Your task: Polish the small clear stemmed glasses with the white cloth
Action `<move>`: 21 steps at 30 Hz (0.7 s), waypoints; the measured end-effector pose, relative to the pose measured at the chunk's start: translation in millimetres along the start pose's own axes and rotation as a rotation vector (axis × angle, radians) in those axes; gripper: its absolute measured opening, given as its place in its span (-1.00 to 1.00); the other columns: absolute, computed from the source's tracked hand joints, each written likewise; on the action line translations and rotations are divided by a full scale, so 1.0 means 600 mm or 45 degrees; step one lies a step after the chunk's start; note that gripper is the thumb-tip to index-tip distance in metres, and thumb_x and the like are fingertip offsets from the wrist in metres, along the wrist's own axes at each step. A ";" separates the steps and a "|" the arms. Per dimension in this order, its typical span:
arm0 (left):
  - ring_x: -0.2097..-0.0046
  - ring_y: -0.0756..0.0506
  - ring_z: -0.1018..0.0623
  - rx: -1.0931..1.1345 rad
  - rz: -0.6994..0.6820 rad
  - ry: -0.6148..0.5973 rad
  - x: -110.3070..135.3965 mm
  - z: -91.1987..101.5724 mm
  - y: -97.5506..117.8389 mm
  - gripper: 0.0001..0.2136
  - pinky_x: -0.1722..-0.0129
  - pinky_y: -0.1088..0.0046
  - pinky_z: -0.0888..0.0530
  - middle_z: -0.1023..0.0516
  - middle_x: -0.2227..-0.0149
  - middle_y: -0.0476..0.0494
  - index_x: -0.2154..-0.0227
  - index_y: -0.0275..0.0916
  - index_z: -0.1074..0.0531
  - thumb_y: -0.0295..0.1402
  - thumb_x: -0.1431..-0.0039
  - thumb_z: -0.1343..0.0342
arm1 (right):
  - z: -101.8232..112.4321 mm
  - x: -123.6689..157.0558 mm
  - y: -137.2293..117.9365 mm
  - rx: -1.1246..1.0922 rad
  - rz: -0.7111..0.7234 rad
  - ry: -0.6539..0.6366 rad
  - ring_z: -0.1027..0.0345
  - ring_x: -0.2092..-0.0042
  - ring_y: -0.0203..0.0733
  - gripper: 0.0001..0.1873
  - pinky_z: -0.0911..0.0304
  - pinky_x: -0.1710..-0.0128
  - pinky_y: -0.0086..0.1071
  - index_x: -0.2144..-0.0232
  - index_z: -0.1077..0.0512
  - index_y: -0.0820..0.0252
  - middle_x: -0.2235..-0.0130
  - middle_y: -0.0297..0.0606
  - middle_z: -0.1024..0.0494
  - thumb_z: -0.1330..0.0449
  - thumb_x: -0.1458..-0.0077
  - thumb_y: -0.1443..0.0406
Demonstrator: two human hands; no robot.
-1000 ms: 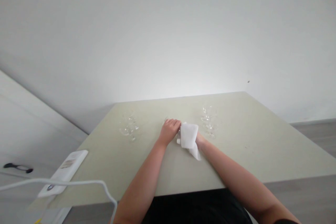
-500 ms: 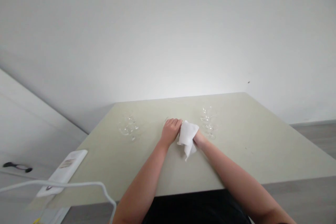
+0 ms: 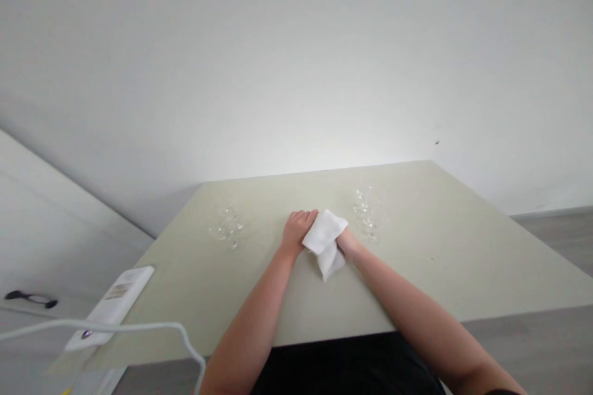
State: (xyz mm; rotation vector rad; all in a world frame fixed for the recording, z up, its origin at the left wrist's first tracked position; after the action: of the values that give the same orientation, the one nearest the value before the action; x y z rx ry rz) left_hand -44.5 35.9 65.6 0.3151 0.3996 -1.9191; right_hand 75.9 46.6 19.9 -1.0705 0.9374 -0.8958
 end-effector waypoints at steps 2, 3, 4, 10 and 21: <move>0.17 -0.15 -0.52 -0.010 -0.027 0.013 0.001 0.001 0.001 -0.82 0.17 0.33 -0.33 -0.55 0.26 -0.19 0.11 -0.22 -0.35 -0.36 -0.30 0.07 | 0.003 0.002 -0.008 -0.023 0.029 -0.012 -0.45 0.07 0.00 -0.63 -0.35 0.06 -0.16 0.27 -0.50 0.26 0.31 -0.13 -0.60 0.04 -0.23 0.18; 0.18 -0.14 -0.52 -0.010 -0.018 0.016 0.002 0.002 -0.001 -0.83 0.18 0.33 -0.34 -0.55 0.26 -0.19 0.14 -0.22 -0.36 -0.36 -0.30 0.08 | 0.006 0.003 -0.015 0.008 0.091 -0.025 -0.45 0.07 0.00 -0.66 -0.35 0.05 -0.16 0.27 -0.50 0.26 0.31 -0.11 -0.60 0.02 -0.21 0.20; 0.20 -0.13 -0.52 -0.011 0.005 0.013 0.002 0.001 -0.003 -0.84 0.19 0.34 -0.34 -0.55 0.28 -0.18 0.17 -0.23 -0.37 -0.38 -0.30 0.09 | 0.009 0.003 -0.022 0.065 0.176 -0.042 -0.45 0.05 0.00 -0.71 -0.33 0.01 -0.15 0.28 -0.51 0.25 0.27 -0.10 -0.60 -0.02 -0.18 0.24; 0.30 -0.14 -0.56 -0.003 0.260 -0.187 0.001 -0.018 -0.025 -0.81 0.31 0.38 -0.35 -0.57 0.39 -0.18 0.13 -0.24 -0.37 -0.39 -0.26 0.08 | 0.012 0.007 -0.034 0.355 0.495 -0.101 -0.20 -0.19 0.17 -0.63 0.01 -0.25 -0.03 0.12 -0.49 0.25 -0.09 -0.04 -0.44 -0.22 0.05 0.31; 0.12 -0.13 -0.52 0.044 0.105 0.071 -0.005 -0.012 -0.014 -0.64 0.05 0.33 -0.32 -0.54 0.22 -0.21 -0.13 -0.27 -0.20 -0.38 -0.29 0.08 | 0.018 -0.005 -0.015 0.155 0.306 0.122 -0.42 0.00 0.04 -0.68 -0.31 -0.02 -0.09 0.07 -0.46 0.22 0.15 -0.07 -0.58 0.00 -0.19 0.36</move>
State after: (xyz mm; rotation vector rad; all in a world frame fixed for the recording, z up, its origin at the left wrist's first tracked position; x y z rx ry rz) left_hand -50.7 44.2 61.3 0.4028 0.3851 -1.8416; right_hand 83.8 50.4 31.5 -0.7976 1.0528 -0.7990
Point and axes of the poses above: each hand's wrist, its own x-axis away from the middle knuckle, its own z-axis out of the back of the hand, y = z × x, the point moved 5 cm from there along -x, towards the middle knuckle
